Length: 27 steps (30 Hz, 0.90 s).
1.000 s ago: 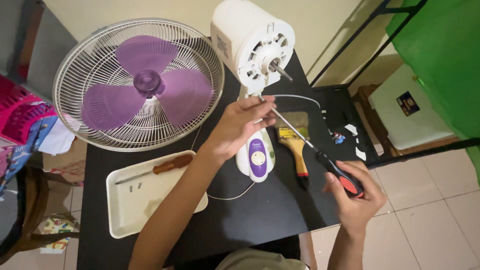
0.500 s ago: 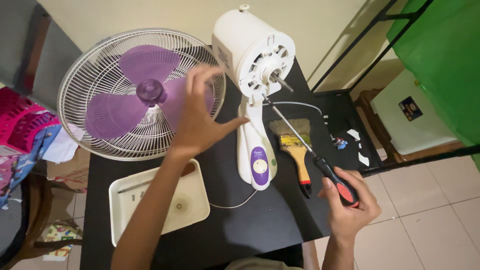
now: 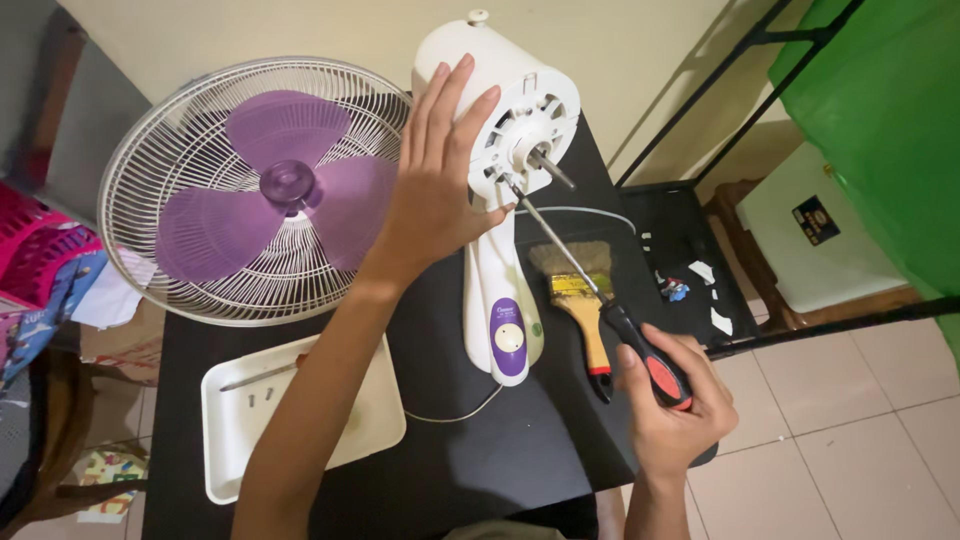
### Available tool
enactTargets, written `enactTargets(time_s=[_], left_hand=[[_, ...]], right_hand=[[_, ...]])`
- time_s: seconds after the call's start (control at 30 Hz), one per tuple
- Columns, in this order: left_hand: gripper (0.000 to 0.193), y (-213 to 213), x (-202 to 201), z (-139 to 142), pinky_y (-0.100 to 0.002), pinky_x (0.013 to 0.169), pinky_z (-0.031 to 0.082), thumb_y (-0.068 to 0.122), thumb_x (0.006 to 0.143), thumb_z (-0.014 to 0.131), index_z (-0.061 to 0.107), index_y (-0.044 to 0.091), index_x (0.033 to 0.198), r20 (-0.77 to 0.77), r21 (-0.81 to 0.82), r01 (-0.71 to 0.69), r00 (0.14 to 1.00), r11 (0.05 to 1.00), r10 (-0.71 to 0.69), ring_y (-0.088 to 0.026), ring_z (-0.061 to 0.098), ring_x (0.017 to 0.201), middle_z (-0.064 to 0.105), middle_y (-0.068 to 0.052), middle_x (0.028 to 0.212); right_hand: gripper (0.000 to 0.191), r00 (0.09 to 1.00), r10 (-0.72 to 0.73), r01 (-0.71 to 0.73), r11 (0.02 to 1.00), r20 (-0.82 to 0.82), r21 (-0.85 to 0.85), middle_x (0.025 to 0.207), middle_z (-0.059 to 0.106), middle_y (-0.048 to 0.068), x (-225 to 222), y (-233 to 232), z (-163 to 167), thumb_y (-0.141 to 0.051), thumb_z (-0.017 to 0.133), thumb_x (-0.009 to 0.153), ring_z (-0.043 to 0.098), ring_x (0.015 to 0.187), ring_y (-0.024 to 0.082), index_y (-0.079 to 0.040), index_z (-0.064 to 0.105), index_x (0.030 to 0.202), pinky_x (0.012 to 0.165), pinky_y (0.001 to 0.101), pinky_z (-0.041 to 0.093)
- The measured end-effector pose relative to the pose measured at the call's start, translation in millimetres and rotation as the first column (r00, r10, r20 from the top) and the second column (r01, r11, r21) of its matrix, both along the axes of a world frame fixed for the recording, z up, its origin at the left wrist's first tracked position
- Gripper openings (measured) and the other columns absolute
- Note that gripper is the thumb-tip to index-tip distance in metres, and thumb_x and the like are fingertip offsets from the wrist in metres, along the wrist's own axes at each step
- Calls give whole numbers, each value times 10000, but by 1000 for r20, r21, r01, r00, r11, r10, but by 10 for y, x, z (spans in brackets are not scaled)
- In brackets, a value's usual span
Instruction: The person uses a brush to clean the exposed motor housing of a disassembled electric fan, then uses a screwdriver to tighten screws on the motor housing. The fan blades and front grille remain detached on the table.
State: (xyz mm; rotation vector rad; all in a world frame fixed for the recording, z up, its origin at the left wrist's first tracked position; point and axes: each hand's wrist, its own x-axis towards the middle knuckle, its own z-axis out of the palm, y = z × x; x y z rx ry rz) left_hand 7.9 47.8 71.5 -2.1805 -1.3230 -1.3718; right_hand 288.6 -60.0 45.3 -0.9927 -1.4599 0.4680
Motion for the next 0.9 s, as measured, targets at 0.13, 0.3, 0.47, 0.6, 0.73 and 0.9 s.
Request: enactTargets(time_s=[0.13,0.3,0.47,0.6,0.73,0.9], left_hand=[[1202,1,20,38,-574,1311,276,221,624,1008,312,171,1603,13,-3,-10,1000,1000,10,-415,256,1581,261,-160,1685],[1198,-28,54,94,-561,1296,303,234,636,1014,317,190,1610,6,0,-36,999,999,36,-415,284,1572,281,-161,1681],[1184,-15,111,99,-555,1277,319,267,640,1015,333,189,1604,-10,39,-73,997,997,73,-405,317,1558,306,-175,1665],[1164,-24,112,74,-573,1245,316,293,648,1013,354,163,1598,-37,68,-96,994,993,99,-411,330,1535,319,-205,1643],[1157,-51,97,64,-584,1255,306,284,656,1006,355,155,1604,-25,83,-96,995,992,99,-412,332,1543,323,-204,1652],[1162,-90,82,85,-587,1245,302,282,641,991,356,145,1605,-38,95,-100,994,990,104,-414,341,1536,330,-208,1646]], right_hand=[[243,999,-21,21,1000,26,9,835,665,95,-52,39,104,73,781,877,622,674,116,85,705,1107,642,210,455],[239,998,-41,40,999,45,6,838,655,88,-92,51,193,61,786,877,609,694,111,78,712,1103,655,202,445],[242,996,-65,65,998,63,11,854,658,79,-83,31,239,49,803,889,618,669,99,70,715,1113,671,200,446],[255,988,-99,95,995,121,40,850,677,93,-79,-25,307,51,818,874,628,720,120,62,722,1110,673,194,453],[271,971,-121,104,990,207,92,868,693,116,-108,-91,433,53,832,864,643,757,135,57,721,1112,698,192,474],[280,935,-154,99,978,318,181,918,699,131,-234,-204,550,35,847,841,665,762,147,44,721,1092,677,211,486]])
